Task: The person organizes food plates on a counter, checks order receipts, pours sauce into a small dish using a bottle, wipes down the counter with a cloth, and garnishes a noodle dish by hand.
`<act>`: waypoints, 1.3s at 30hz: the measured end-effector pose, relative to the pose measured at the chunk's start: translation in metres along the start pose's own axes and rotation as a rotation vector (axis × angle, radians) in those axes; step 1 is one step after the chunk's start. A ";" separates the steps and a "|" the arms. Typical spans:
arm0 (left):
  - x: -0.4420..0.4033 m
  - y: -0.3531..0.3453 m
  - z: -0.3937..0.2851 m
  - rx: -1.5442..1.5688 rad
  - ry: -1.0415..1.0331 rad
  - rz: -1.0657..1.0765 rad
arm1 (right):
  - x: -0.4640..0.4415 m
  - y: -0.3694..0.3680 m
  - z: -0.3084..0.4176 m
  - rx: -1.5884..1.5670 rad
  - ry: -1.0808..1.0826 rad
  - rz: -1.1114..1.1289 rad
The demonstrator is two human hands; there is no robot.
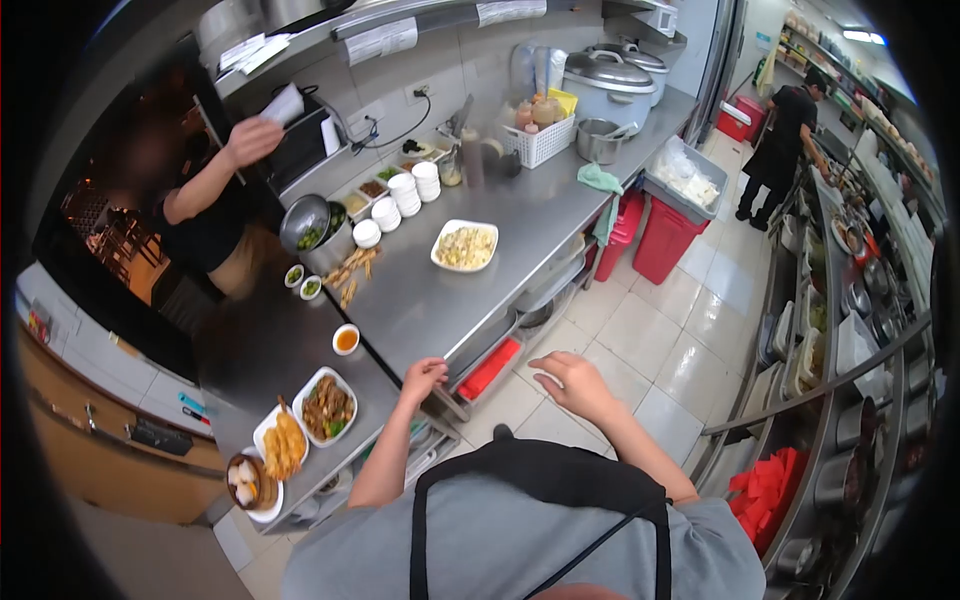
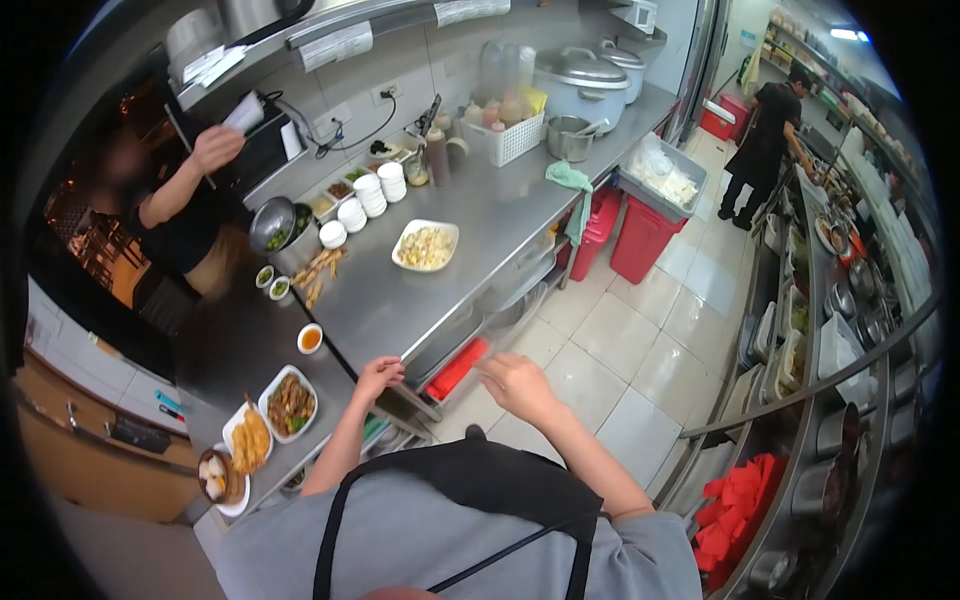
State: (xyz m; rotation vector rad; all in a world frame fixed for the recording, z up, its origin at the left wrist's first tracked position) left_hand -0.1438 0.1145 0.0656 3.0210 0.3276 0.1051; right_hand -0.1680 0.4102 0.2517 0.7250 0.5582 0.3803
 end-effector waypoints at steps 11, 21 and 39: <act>-0.208 0.039 -0.016 0.258 0.105 -0.374 | -0.162 -0.016 -0.188 -0.003 -0.204 0.119; -0.264 0.009 -0.018 0.219 0.178 -0.415 | -0.382 0.028 -0.460 0.370 -0.488 -0.093; -0.472 -0.087 -0.428 -0.688 -0.921 -0.627 | -0.354 -0.166 -0.322 0.186 0.516 0.338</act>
Point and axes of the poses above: each hand's wrist, its own x-axis away from the middle knuckle, its own y-axis out of the back of the hand, z = x × y, the point moved 4 cm from there along -x, towards the middle knuckle, and after that the axes turned 14 degrees about -y, right-handed, at the moved point
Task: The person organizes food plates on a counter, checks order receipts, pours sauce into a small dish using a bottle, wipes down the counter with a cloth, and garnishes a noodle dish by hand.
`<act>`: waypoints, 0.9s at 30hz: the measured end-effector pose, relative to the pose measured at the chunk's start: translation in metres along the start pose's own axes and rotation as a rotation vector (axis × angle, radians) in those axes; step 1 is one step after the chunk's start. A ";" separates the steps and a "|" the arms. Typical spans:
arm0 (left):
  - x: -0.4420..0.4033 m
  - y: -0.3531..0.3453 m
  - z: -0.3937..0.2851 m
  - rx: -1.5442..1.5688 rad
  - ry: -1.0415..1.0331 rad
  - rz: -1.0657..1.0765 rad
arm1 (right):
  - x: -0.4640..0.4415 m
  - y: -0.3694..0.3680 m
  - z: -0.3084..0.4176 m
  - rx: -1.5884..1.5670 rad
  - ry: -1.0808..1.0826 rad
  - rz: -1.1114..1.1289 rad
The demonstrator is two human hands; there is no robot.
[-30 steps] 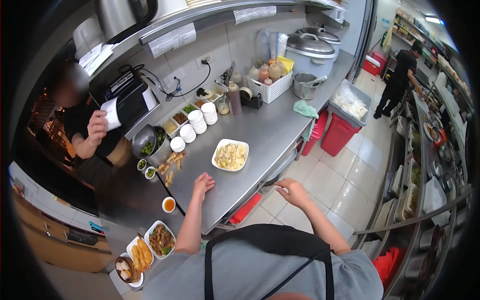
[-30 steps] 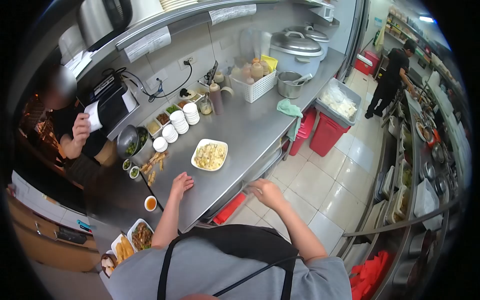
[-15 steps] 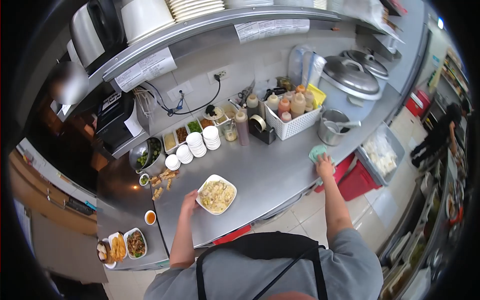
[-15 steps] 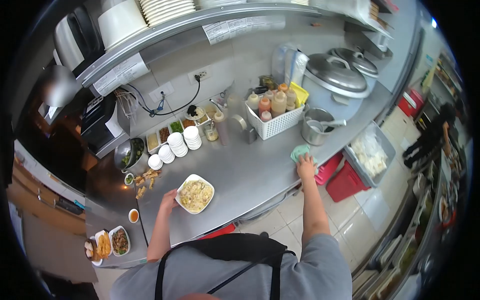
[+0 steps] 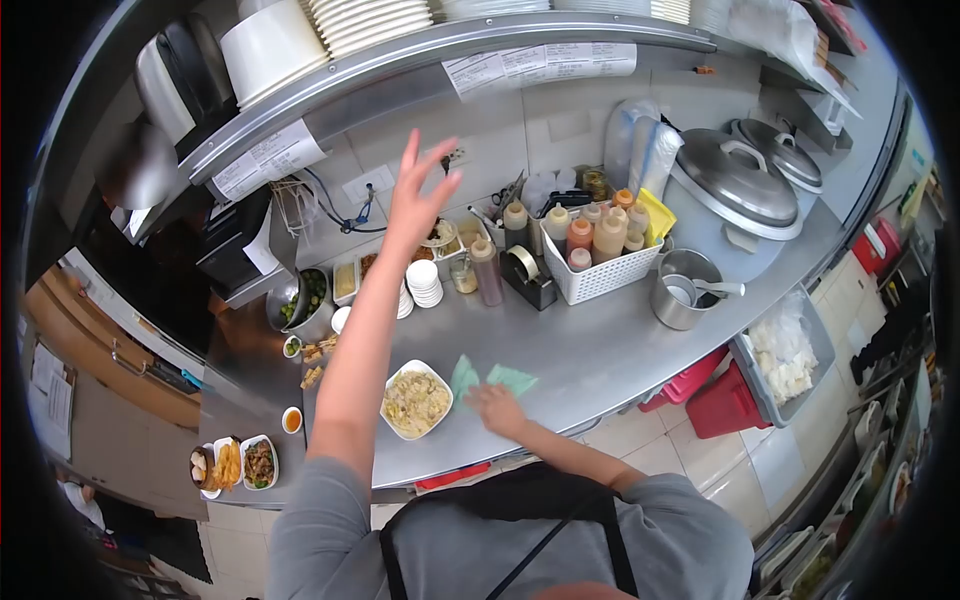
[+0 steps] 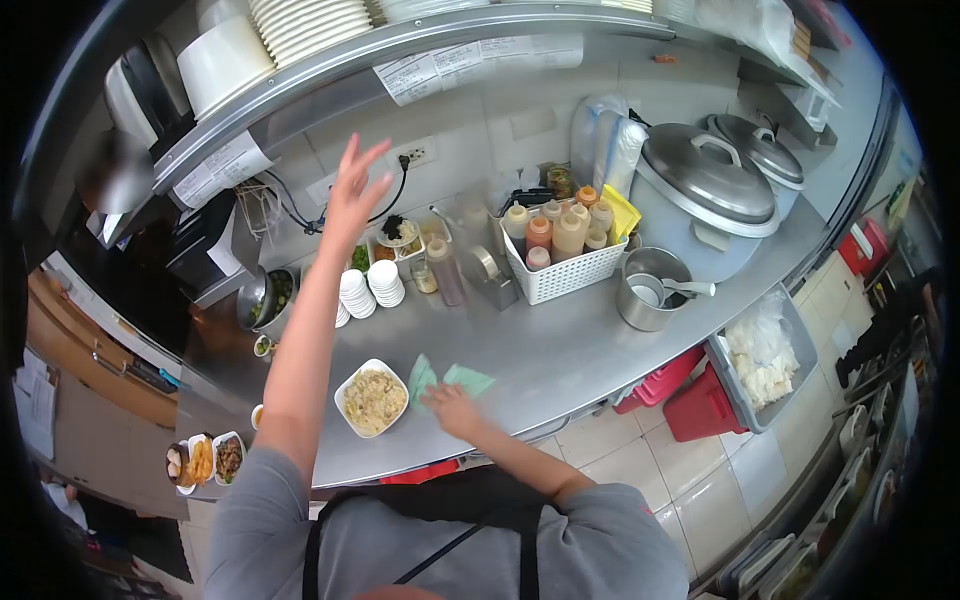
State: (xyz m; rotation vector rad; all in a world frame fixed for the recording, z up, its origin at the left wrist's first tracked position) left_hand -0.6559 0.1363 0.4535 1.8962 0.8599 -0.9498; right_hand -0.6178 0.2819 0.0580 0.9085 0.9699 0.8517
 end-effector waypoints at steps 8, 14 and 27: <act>-0.078 -0.047 0.042 0.543 0.111 -0.230 | 0.026 0.073 -0.115 0.018 -0.606 -0.072; -0.030 0.018 0.012 0.029 -0.179 -0.082 | 0.050 0.099 -0.212 0.307 -0.835 -0.362; -0.076 0.433 -0.044 -0.452 -0.521 -0.671 | 0.018 0.069 -0.204 0.305 -0.921 -0.332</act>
Point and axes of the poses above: each hand's wrist, its own x-axis away from the middle knuckle, its own y-axis out of the back of the hand, z = x × y, the point moved 4 cm from there along -x, towards the middle knuckle, and after that the axes turned 14 degrees about -y, right-handed, at the moved point
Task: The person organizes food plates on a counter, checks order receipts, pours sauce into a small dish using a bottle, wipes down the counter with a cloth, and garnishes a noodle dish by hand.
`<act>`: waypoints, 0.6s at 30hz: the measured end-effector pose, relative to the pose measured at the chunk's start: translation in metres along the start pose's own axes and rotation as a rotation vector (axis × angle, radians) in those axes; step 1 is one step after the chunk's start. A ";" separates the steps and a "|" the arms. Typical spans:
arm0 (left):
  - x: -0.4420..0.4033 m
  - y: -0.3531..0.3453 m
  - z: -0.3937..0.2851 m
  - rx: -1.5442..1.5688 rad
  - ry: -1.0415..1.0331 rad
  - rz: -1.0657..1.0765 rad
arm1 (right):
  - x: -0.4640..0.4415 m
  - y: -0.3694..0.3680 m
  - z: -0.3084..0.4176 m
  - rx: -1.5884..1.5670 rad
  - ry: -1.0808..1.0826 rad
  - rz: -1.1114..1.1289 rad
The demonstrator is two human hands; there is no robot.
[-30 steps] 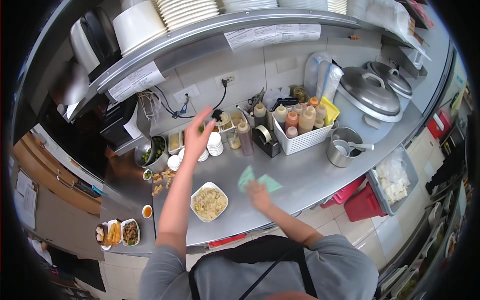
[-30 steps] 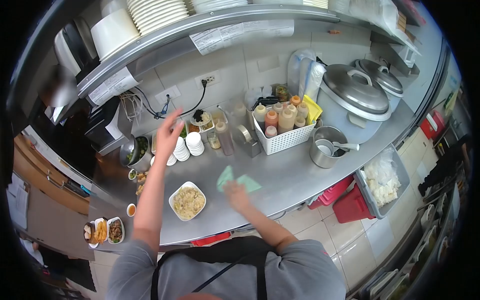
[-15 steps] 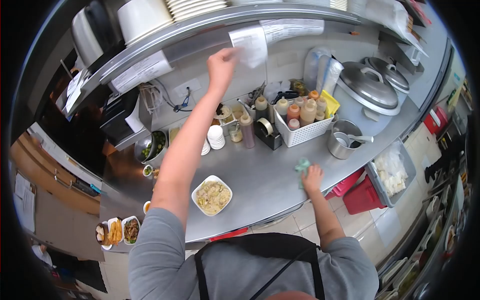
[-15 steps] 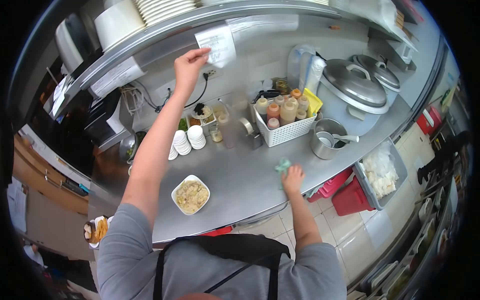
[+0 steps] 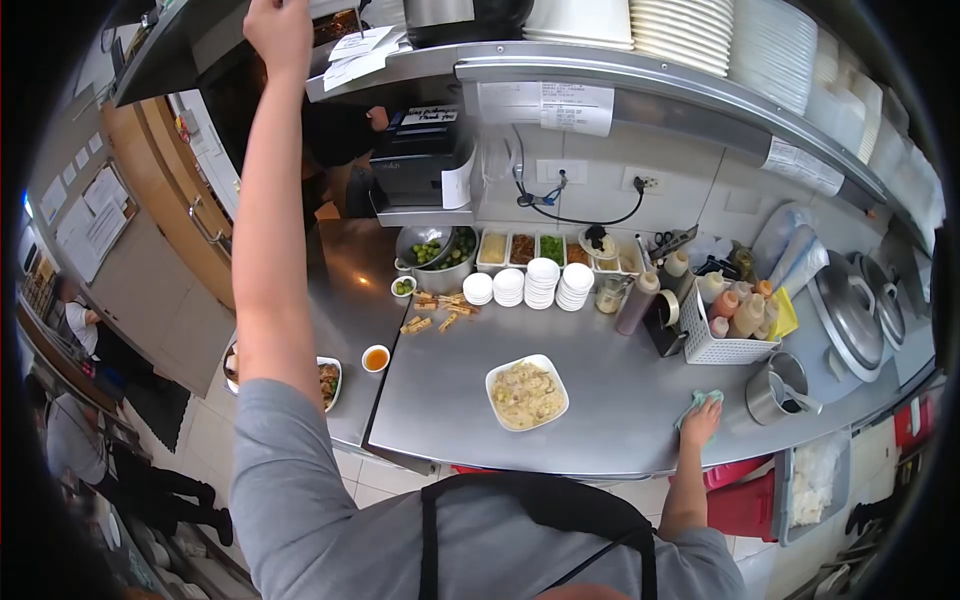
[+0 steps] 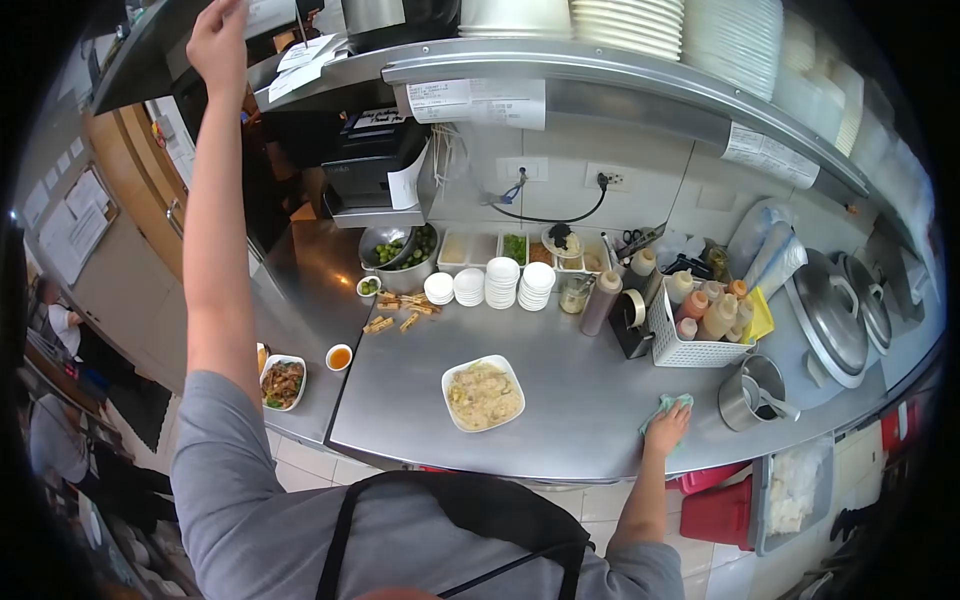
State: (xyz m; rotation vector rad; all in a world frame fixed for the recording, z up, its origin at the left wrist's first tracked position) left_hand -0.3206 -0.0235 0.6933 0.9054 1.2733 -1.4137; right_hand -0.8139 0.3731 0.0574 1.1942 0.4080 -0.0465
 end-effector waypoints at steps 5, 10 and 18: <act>-0.023 -0.032 0.123 0.215 0.492 0.179 | 0.003 0.002 0.006 -0.002 -0.061 0.056; -0.002 -0.028 0.174 -0.189 0.888 0.375 | 0.002 -0.001 0.004 0.013 -0.063 0.065; 0.045 -0.019 0.164 -0.553 0.670 1.372 | -0.001 -0.017 0.000 0.021 0.092 -0.042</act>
Point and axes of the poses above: each hand's wrist, its own x-axis away from the middle knuckle, its own y-axis out of the back of the hand, z = x × y, the point moved 4 cm from there along -x, towards the middle knuckle, and after that the axes turned 14 degrees about -y, right-handed, at the moved point
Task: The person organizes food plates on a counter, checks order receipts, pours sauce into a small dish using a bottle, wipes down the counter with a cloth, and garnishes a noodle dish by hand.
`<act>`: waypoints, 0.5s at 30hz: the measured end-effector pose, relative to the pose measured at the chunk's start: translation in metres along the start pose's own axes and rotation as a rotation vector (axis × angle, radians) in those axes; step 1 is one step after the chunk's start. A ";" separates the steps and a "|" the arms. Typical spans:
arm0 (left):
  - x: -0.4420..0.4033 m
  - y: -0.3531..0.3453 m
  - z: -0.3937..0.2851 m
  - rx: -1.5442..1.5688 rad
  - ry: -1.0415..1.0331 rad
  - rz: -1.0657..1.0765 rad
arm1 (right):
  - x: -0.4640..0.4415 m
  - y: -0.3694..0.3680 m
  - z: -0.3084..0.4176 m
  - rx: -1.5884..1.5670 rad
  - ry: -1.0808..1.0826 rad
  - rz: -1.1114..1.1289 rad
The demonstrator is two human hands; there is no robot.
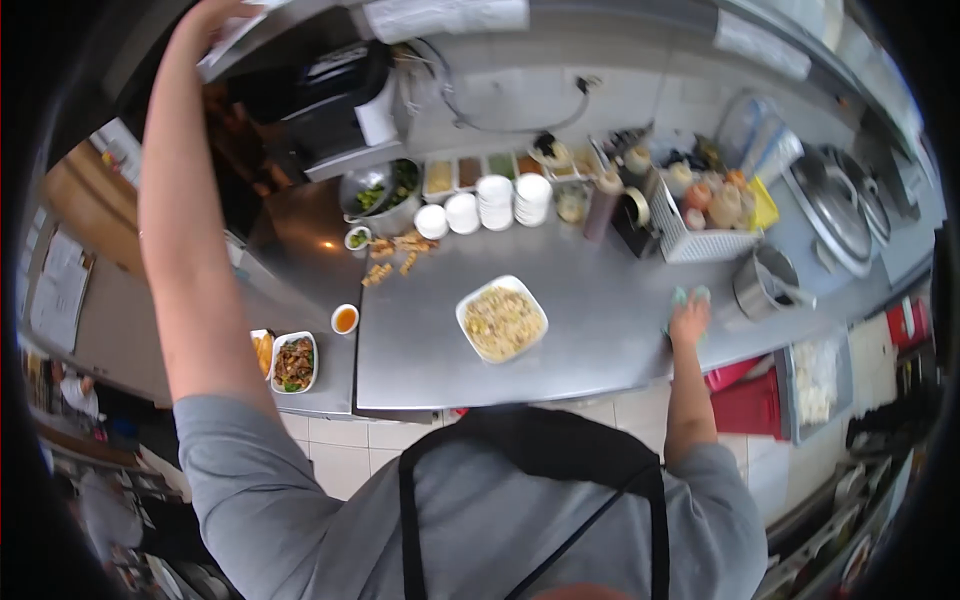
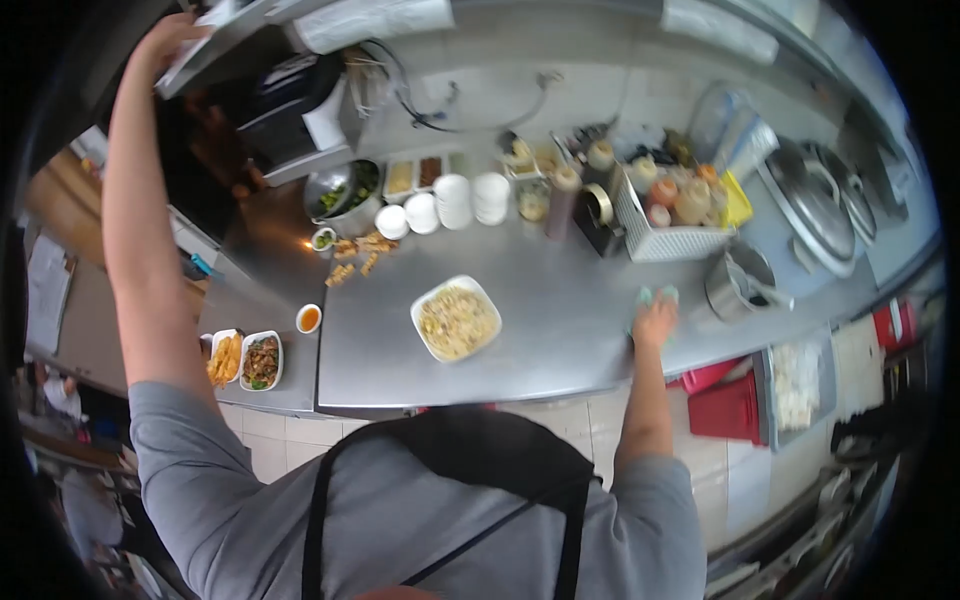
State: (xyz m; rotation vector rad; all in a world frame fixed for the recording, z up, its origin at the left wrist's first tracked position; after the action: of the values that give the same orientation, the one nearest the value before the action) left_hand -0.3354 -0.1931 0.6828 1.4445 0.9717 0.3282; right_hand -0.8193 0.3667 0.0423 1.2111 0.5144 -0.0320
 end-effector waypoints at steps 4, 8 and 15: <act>0.053 0.024 -0.062 -0.580 -0.207 -0.771 | 0.039 -0.019 0.050 -0.102 0.301 0.090; 0.073 0.022 -0.083 -0.435 -0.435 -0.837 | 0.133 0.048 0.142 -0.350 0.519 0.351; 0.221 -0.083 -0.218 -0.007 -0.686 -0.793 | 0.121 0.064 0.080 -0.198 0.678 0.501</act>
State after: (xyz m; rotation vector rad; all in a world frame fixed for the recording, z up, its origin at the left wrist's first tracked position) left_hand -0.3894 0.0998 0.5618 0.9438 0.8747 -0.7027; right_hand -0.6642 0.3477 0.0709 1.1105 0.7622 0.8617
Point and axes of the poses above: each hand's wrist, its own x-axis away from the middle knuckle, its own y-axis out of the back of the hand, z = x × y, the point moved 4 cm from there along -x, towards the middle knuckle, and after that the axes turned 14 degrees about -y, right-handed, at the moved point
